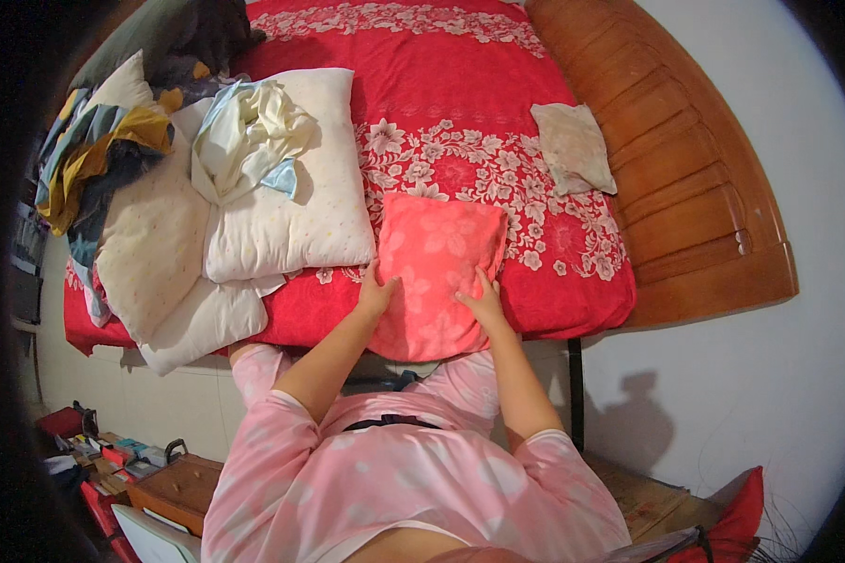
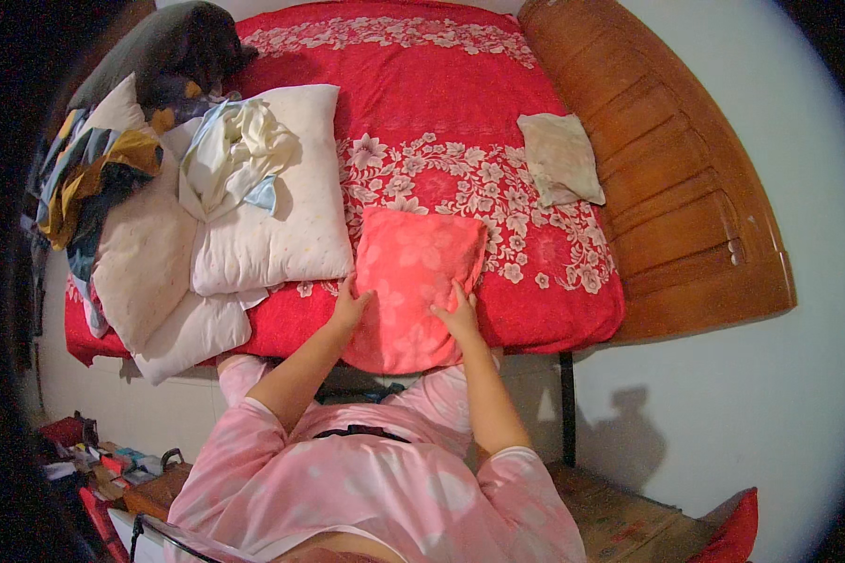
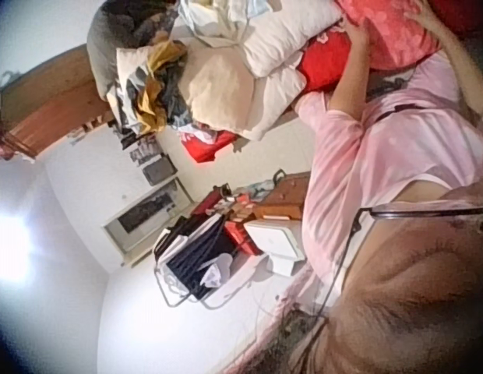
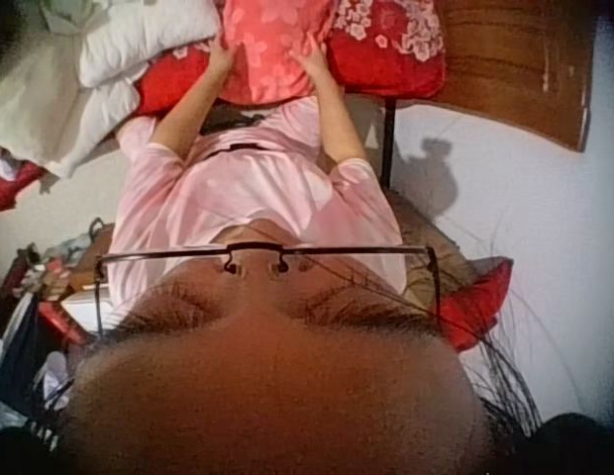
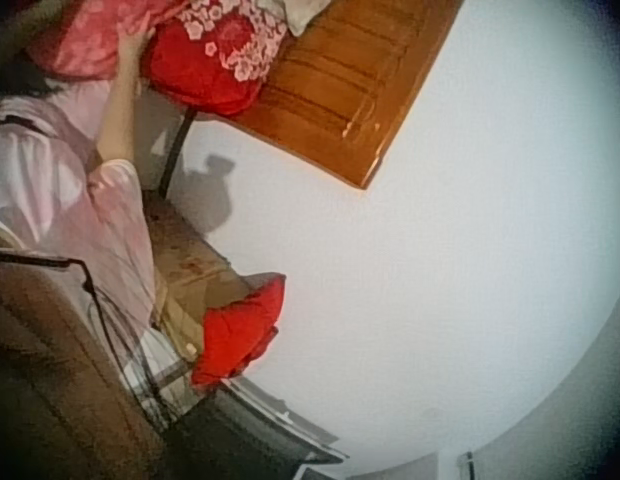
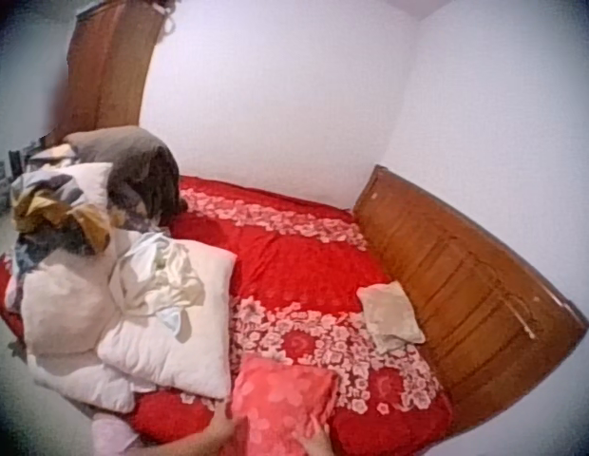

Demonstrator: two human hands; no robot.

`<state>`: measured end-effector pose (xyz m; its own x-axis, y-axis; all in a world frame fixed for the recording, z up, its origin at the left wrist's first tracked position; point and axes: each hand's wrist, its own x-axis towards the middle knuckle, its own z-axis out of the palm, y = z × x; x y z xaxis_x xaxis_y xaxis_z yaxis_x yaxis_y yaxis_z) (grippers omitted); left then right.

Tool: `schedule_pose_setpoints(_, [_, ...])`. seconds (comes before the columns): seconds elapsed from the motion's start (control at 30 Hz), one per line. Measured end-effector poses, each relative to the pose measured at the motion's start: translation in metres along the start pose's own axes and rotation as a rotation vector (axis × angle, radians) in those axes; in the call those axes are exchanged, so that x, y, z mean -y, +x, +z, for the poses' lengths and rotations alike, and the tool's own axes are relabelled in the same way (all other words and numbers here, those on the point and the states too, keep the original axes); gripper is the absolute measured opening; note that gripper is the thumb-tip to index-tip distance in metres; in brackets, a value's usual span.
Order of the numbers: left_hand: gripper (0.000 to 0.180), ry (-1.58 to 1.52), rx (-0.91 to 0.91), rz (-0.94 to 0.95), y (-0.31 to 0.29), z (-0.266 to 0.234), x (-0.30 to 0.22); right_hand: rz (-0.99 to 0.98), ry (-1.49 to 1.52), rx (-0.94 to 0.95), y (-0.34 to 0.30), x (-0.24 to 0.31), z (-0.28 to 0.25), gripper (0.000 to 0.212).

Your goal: The person folds a light-colored patterned garment and then folds a pink shirt on a bed.

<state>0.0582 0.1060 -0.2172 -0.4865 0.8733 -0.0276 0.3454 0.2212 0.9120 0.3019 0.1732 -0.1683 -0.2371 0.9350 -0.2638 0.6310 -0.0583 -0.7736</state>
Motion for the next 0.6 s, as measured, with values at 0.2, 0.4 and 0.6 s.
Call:
schedule_pose_setpoints(0.2, [0.077, -0.809, 0.356, -0.371, 0.009, 0.003, -0.042, 0.076, 0.104, 0.015, -0.004, 0.002, -0.003, 0.097])
schedule_pose_setpoints(0.4, [0.084, -0.557, 0.383, -0.328, -0.008, 0.000, -0.091, 0.075, 0.465, 0.028, -0.010, -0.002, 0.000, 0.084])
schedule_pose_setpoints(0.6, [0.083, -0.711, 0.407, -0.155, -0.039, 0.000, -0.115, -0.104, 0.746, -0.181, -0.031, -0.018, 0.016, 0.068])
